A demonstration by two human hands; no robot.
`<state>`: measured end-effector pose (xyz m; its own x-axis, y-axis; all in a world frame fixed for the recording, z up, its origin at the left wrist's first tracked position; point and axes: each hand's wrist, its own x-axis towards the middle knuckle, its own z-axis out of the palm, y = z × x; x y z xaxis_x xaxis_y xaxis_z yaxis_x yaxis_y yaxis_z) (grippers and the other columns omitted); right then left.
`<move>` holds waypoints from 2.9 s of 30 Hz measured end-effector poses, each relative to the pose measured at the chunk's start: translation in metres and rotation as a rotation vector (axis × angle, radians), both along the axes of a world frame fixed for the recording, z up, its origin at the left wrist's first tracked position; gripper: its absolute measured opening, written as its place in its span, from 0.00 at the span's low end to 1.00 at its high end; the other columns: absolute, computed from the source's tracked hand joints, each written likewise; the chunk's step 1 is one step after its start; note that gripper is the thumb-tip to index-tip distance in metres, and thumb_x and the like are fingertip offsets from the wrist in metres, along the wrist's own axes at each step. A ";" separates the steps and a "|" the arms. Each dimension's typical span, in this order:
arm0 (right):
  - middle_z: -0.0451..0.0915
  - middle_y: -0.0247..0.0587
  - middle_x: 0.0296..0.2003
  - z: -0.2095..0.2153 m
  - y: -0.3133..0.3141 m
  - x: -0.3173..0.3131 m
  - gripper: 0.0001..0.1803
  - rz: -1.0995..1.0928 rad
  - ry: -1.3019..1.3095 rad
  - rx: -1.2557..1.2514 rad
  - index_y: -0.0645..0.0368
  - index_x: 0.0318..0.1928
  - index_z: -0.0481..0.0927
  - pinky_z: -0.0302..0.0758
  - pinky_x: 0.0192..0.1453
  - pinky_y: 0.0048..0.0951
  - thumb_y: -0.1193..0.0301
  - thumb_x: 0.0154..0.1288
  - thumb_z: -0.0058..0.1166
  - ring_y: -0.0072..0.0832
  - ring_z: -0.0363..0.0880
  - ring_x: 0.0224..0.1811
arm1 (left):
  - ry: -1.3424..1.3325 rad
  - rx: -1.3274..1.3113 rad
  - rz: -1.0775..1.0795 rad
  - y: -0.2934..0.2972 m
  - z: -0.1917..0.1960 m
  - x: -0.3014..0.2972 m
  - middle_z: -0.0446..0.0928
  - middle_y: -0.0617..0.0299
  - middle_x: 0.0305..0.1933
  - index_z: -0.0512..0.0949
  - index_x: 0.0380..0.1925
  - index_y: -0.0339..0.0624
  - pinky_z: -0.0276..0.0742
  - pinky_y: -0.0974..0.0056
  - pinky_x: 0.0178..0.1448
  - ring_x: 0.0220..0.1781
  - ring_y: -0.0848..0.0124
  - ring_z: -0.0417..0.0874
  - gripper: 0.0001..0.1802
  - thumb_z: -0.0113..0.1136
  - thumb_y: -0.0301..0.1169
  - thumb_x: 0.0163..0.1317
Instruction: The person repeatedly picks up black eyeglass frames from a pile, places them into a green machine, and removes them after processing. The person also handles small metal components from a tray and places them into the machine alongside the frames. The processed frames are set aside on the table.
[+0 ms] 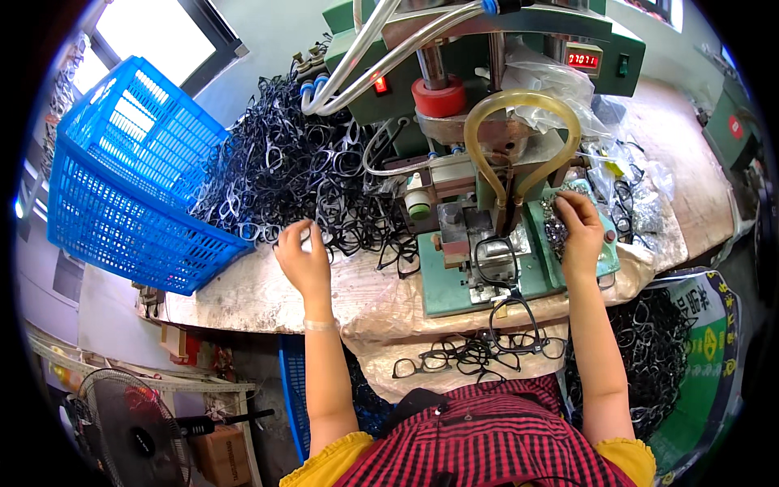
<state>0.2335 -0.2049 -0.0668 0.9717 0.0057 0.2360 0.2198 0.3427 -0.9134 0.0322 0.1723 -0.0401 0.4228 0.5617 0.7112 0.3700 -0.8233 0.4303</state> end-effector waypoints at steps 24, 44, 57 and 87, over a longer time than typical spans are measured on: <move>0.84 0.43 0.36 0.070 0.025 -0.061 0.10 0.064 -0.329 -0.413 0.63 0.41 0.83 0.77 0.49 0.31 0.77 0.56 0.64 0.34 0.84 0.41 | -0.544 -0.970 -0.247 -0.028 -0.049 -0.002 0.65 0.75 0.26 0.78 0.51 0.44 0.55 0.76 0.28 0.26 0.85 0.60 0.15 0.50 0.41 0.79; 0.81 0.53 0.53 0.063 -0.015 -0.040 0.15 -0.102 -0.532 -0.944 0.59 0.46 0.84 0.69 0.69 0.47 0.71 0.57 0.61 0.51 0.74 0.63 | 0.205 -2.073 -1.233 -0.235 0.069 0.020 0.82 0.41 0.29 0.69 0.38 0.45 0.80 0.61 0.35 0.29 0.58 0.83 0.17 0.38 0.44 0.77; 0.79 0.46 0.56 0.004 -0.035 0.001 0.08 -0.099 -0.801 -1.211 0.58 0.36 0.80 0.77 0.57 0.44 0.73 0.55 0.62 0.44 0.73 0.65 | 0.136 -2.100 -1.245 -0.241 0.058 0.025 0.83 0.42 0.31 0.71 0.39 0.43 0.83 0.62 0.34 0.29 0.58 0.86 0.19 0.40 0.47 0.78; 0.86 0.41 0.39 0.003 -0.092 -0.058 0.07 -0.315 -0.176 -0.750 0.63 0.41 0.86 0.76 0.54 0.30 0.79 0.61 0.61 0.31 0.83 0.45 | 0.200 0.084 0.199 0.005 -0.059 -0.070 0.81 0.57 0.52 0.86 0.31 0.44 0.71 0.52 0.54 0.50 0.53 0.76 0.05 0.70 0.27 0.53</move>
<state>0.1753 -0.2967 -0.0642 0.9034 -0.0444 0.4265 0.3643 -0.4451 -0.8181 -0.0374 0.1772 -0.0990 0.4467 0.5903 0.6723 0.5983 -0.7558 0.2661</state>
